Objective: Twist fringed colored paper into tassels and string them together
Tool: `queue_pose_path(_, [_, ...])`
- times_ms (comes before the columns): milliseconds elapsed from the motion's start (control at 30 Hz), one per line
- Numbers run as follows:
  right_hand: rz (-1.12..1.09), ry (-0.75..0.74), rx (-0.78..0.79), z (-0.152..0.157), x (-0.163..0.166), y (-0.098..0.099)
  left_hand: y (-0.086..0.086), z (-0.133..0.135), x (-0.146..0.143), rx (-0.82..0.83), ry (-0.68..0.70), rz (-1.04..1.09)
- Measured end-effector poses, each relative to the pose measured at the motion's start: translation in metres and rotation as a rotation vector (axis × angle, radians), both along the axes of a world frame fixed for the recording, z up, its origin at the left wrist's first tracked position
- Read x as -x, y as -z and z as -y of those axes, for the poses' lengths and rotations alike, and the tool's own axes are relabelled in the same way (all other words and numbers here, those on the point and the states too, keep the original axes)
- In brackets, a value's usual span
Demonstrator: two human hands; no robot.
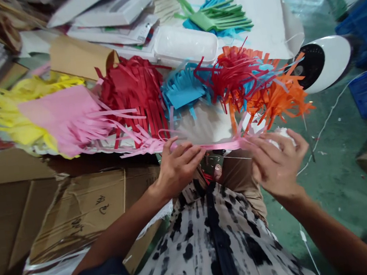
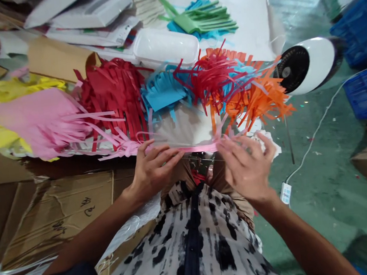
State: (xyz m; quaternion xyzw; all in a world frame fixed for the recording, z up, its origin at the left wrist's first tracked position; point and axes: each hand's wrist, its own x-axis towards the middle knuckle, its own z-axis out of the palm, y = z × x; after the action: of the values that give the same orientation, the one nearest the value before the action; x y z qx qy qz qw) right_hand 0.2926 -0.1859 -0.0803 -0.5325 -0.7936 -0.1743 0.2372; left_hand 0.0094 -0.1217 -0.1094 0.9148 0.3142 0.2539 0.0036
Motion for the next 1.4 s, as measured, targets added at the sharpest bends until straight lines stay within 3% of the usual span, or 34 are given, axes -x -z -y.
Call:
queue_pose_path(100, [-0.029,-0.092,0.111,-0.003,0.035,0.004,0.000,0.002,-0.004,-0.007,0.007,0.002])
queue_pose_path(200, [-0.020,-0.093,0.204,-0.007,0.057,0.017,0.000,0.003,0.002,0.003,0.018,-0.045])
queue_pose_path(333, [-0.043,-0.095,0.173,-0.008,0.052,0.028,-0.003,-0.002,0.033,-0.019,-0.054,-0.057])
queue_pose_path(500, [-0.084,-0.082,0.150,-0.013,0.048,0.024,-0.020,-0.011,0.062,-0.058,-0.212,0.034])
queue_pose_path(567, [-0.093,-0.086,0.141,-0.017,0.050,0.022,-0.025,-0.011,0.054,-0.116,-0.257,0.095])
queue_pose_path(700, [-0.115,-0.104,0.197,-0.026,0.049,0.017,-0.016,-0.012,0.015,-0.077,-0.025,0.095])
queue_pose_path(800, [-0.150,-0.127,0.269,-0.032,0.044,0.015,-0.004,-0.019,-0.003,0.046,0.041,0.067])
queue_pose_path(900, [-0.179,-0.164,0.306,-0.038,0.038,0.015,0.001,-0.027,-0.004,0.101,0.046,0.027])
queue_pose_path(1200, [-0.090,-0.247,0.283,-0.049,0.031,0.019,-0.001,-0.041,-0.003,0.038,0.107,-0.022])
queue_pose_path(1400, [-0.038,-0.156,0.269,-0.051,0.037,0.020,0.002,-0.044,-0.004,-0.034,0.115,-0.044])
